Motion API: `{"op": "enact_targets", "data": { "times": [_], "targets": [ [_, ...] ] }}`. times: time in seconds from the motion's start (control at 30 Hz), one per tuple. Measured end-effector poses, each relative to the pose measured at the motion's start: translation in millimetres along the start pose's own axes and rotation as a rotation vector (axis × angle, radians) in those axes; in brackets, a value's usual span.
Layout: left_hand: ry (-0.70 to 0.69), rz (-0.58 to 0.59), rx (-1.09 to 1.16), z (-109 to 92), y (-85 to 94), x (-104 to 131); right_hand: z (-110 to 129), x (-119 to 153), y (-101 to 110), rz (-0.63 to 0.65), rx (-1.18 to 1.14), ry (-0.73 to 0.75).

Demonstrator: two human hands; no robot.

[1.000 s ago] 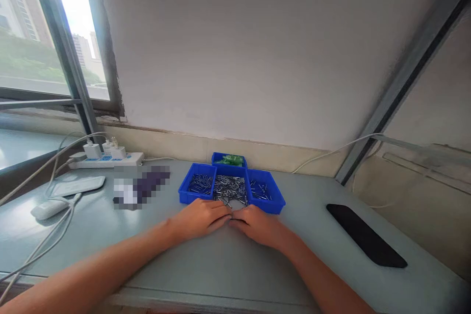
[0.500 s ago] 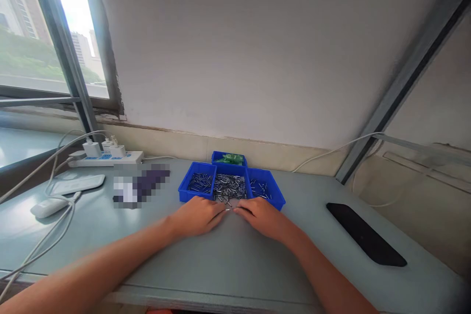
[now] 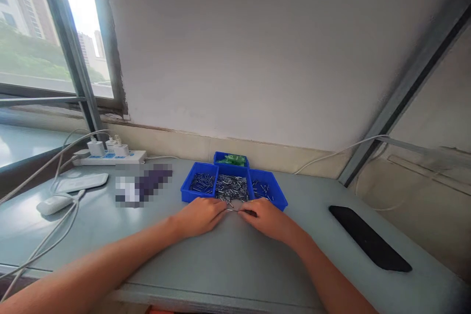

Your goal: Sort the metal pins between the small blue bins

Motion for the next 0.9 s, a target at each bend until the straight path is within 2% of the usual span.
{"op": "enact_targets", "data": {
  "times": [0.1, 0.27, 0.57, 0.77, 0.9],
  "targets": [
    [-0.043, -0.069, 0.071, -3, 5.6, 0, 1, -1, -10, 0.053, -0.039, 0.012],
    [-0.149, -0.112, 0.119, -14, 10.0, 2, 5, -1, -20, 0.084, -0.047, 0.035],
    [-0.116, -0.131, 0.074, -11, 13.5, 1, 0, 0, -11, 0.051, -0.054, -0.015],
    [0.032, -0.053, -0.035, 0, 7.4, -1, -3, 0, -1, -0.012, 0.029, -0.049],
    [0.018, 0.035, -0.061, -2, 0.1, -1, 2, 0, 3, -0.047, 0.039, -0.015]
  ]
}}
Point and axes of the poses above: each hand's wrist, its own x-axis away from the middle knuckle, its own y-axis out of the back of the hand, z = x × y, the point moved 8 cm from there along -x, towards the middle knuckle, and after that the axes turned 4 degrees about -z, right-handed, at the moved point
